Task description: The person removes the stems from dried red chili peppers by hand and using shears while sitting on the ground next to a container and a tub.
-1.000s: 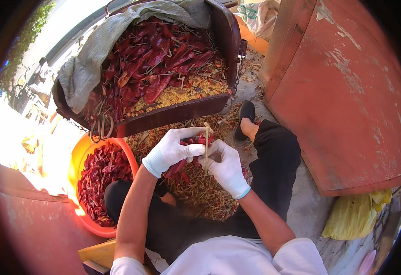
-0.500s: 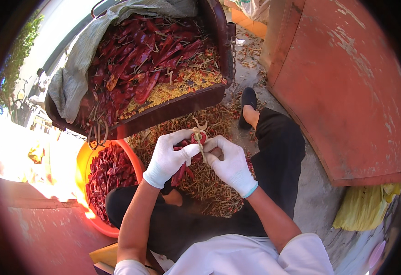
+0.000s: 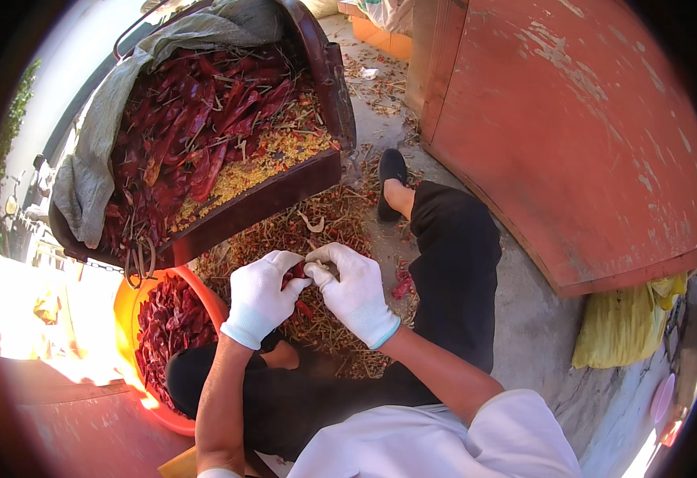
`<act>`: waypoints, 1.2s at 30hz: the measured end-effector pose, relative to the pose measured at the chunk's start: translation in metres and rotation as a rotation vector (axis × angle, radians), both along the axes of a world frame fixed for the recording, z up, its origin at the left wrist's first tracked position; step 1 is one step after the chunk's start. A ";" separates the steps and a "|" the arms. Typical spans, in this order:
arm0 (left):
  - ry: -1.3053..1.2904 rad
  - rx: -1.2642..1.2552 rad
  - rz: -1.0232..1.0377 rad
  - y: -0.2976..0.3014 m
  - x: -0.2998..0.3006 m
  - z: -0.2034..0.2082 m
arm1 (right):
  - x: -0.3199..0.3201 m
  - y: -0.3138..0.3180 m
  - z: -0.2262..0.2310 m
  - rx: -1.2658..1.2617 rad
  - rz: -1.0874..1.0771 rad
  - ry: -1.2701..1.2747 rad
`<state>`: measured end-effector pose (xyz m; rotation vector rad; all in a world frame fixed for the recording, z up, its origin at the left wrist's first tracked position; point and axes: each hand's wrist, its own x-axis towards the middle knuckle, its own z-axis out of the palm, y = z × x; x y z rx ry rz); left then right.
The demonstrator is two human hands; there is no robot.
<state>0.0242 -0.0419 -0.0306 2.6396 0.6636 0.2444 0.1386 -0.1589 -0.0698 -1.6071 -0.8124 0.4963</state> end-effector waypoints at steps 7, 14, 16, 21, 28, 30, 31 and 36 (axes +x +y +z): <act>-0.117 -0.240 -0.021 0.010 0.001 -0.010 | 0.005 -0.002 0.012 -0.050 0.056 0.623; -0.263 -0.809 0.122 0.009 0.007 -0.018 | 0.022 0.003 -0.018 0.213 0.100 1.228; -0.287 -0.935 0.164 0.008 0.010 -0.011 | 0.028 0.006 -0.025 0.281 0.169 1.326; -0.267 -1.028 0.178 0.012 0.010 -0.010 | 0.019 0.009 0.008 0.131 0.020 0.718; -0.096 -0.305 -0.083 0.010 0.004 -0.006 | 0.024 0.000 0.017 -0.034 0.136 0.487; -0.184 -0.312 -0.064 0.006 0.009 -0.005 | 0.032 0.003 -0.008 0.123 0.199 0.872; -0.231 -0.393 -0.020 0.006 0.010 -0.012 | 0.031 0.009 -0.019 0.191 0.161 1.031; -0.381 -0.860 0.229 0.018 0.015 -0.022 | 0.017 0.047 -0.016 0.209 -0.031 0.725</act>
